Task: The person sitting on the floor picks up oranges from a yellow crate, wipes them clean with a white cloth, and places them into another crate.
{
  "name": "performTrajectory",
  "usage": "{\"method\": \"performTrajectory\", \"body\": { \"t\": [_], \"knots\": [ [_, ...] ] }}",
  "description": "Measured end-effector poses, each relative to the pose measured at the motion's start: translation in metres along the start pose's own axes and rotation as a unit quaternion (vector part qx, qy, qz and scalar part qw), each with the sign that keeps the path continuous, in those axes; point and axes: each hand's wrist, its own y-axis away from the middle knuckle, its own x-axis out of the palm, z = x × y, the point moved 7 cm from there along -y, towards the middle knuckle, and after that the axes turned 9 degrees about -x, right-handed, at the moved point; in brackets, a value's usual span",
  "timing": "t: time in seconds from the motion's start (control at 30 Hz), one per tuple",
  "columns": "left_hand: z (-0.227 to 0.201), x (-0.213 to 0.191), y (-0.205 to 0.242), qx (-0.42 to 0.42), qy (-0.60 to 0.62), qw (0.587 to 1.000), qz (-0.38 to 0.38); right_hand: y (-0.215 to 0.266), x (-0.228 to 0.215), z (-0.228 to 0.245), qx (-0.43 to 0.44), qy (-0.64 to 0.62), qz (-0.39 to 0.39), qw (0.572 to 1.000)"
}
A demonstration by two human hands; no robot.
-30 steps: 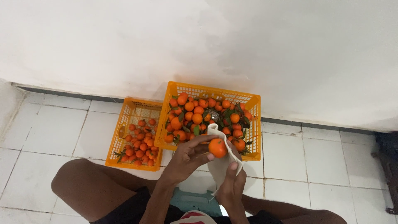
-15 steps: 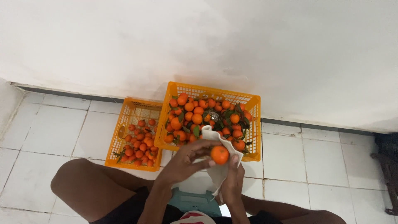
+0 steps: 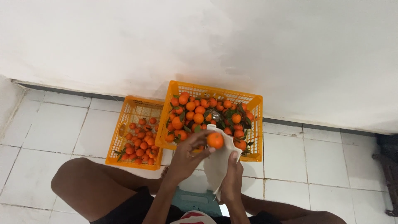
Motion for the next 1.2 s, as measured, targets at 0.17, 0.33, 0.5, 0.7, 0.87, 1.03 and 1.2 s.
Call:
{"method": "performTrajectory", "body": {
  "t": [0.17, 0.33, 0.5, 0.7, 0.87, 1.03, 1.2],
  "knots": [
    [0.01, -0.043, -0.015, 0.033, 0.012, 0.994, -0.105, -0.01, -0.006, -0.028, 0.025, 0.036, 0.007, 0.999],
    [0.028, -0.122, -0.014, 0.088, 0.13, 0.968, -0.197, -0.027, -0.029, -0.02, 0.045, 0.03, -0.093, 0.994],
    [0.003, -0.203, 0.001, 0.077, -0.053, 0.918, -0.387, -0.054, -0.04, -0.009, -0.075, 0.033, -0.115, 0.99],
    [0.1, -0.3, -0.038, 0.031, -0.214, 0.86, -0.462, -0.085, -0.023, -0.022, -0.127, 0.141, -0.102, 0.976],
    [0.241, -0.346, -0.055, -0.123, -0.266, 0.847, -0.444, -0.094, 0.001, -0.032, -0.145, 0.142, -0.077, 0.976],
    [0.37, -0.364, -0.054, -0.194, -0.322, 0.803, -0.462, -0.114, 0.006, -0.06, -0.222, 0.186, -0.066, 0.955],
    [0.435, -0.36, -0.038, -0.353, -0.334, 0.759, -0.435, -0.068, 0.032, -0.068, -0.69, 0.489, -0.234, 0.48]
  ]
}}
